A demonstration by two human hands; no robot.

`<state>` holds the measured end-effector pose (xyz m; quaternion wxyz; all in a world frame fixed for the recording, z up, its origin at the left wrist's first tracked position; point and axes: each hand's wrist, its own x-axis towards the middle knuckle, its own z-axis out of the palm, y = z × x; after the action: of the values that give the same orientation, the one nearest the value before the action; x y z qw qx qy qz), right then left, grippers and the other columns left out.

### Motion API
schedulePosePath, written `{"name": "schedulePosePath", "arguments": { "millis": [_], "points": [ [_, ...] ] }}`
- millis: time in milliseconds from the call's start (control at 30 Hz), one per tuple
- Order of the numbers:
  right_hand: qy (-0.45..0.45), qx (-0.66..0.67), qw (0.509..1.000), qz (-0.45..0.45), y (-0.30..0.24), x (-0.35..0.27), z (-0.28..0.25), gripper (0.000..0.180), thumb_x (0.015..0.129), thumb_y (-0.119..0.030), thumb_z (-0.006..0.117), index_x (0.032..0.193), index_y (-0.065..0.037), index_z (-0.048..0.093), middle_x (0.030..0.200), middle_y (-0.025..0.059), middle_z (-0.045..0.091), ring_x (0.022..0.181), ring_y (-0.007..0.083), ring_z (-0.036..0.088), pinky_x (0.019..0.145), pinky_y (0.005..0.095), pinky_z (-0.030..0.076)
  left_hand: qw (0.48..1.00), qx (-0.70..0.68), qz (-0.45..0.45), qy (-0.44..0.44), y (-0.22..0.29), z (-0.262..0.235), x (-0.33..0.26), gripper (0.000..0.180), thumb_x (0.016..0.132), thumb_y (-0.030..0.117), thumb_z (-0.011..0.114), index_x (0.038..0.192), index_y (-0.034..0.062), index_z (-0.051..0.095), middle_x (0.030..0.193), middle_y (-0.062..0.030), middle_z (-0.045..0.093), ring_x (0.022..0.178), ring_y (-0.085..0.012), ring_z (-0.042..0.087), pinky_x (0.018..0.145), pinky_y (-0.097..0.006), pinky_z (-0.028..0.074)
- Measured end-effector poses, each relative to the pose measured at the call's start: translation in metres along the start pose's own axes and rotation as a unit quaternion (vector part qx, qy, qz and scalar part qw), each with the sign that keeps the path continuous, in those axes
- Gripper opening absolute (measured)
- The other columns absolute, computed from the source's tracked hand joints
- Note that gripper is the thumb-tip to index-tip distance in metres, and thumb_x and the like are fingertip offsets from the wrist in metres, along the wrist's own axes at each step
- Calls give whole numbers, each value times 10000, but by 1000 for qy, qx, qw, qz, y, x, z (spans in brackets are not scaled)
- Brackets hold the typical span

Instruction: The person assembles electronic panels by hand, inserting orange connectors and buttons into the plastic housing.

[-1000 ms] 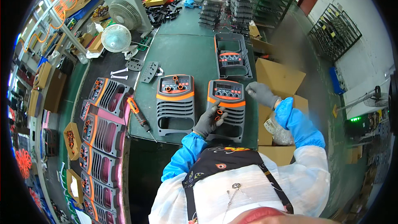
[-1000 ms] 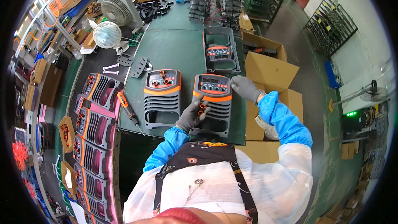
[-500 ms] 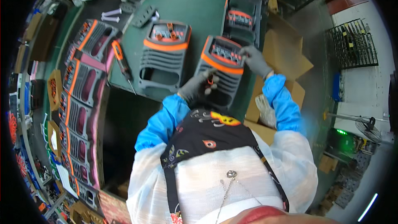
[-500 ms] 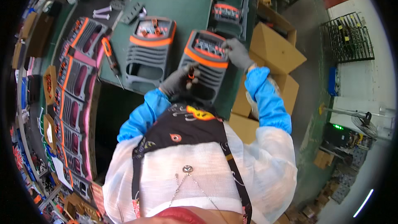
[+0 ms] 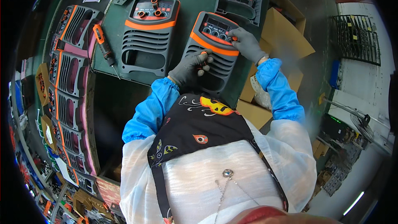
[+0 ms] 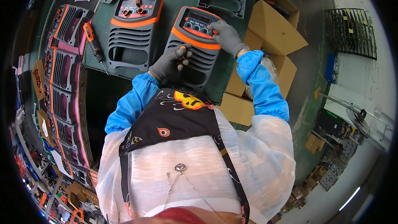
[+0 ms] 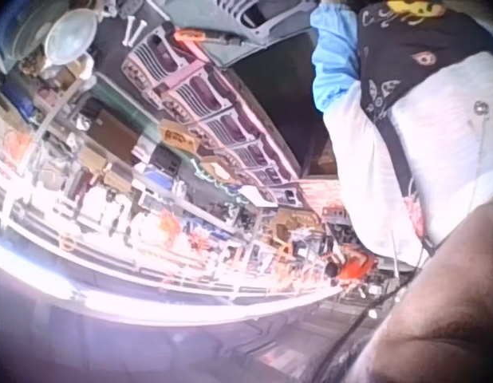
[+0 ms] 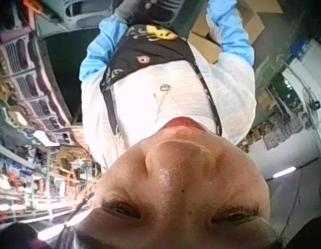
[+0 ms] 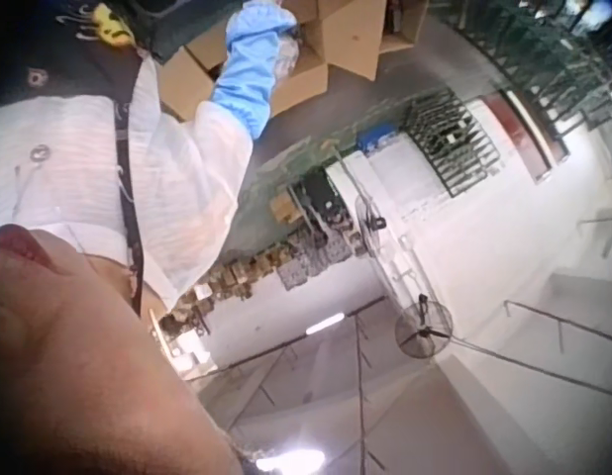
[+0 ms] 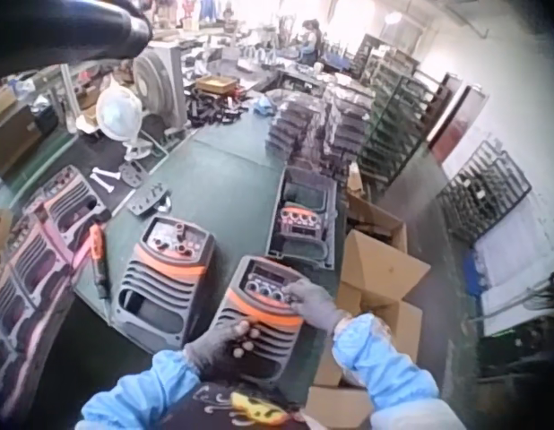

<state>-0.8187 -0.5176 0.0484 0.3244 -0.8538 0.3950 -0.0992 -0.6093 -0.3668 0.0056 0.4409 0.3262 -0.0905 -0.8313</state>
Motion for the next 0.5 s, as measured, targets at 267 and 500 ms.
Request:
{"name": "schedulePosePath", "arguments": {
  "millis": [267, 500],
  "points": [
    [-22, -45, 999, 6, 2, 5, 1, 258, 732, 18, 631, 981, -49, 619, 942, 109, 575, 887, 279, 604, 802, 332, 487, 1000, -9, -7, 3, 8, 7, -2, 434, 914, 305, 585, 1258, 54, 497, 933, -12, 556, 720, -77, 508, 517, -145, 403],
    [-24, -60, 998, -3, 1, 5, 1, 272, 722, 26, 632, 984, -48, 620, 895, 109, 578, 867, 280, 599, 781, 330, 483, 1000, -10, -11, 3, 12, 9, -5, 439, 920, 279, 581, 1275, 39, 485, 940, -31, 559, 724, -84, 517, 512, -146, 413]
  ]
}}
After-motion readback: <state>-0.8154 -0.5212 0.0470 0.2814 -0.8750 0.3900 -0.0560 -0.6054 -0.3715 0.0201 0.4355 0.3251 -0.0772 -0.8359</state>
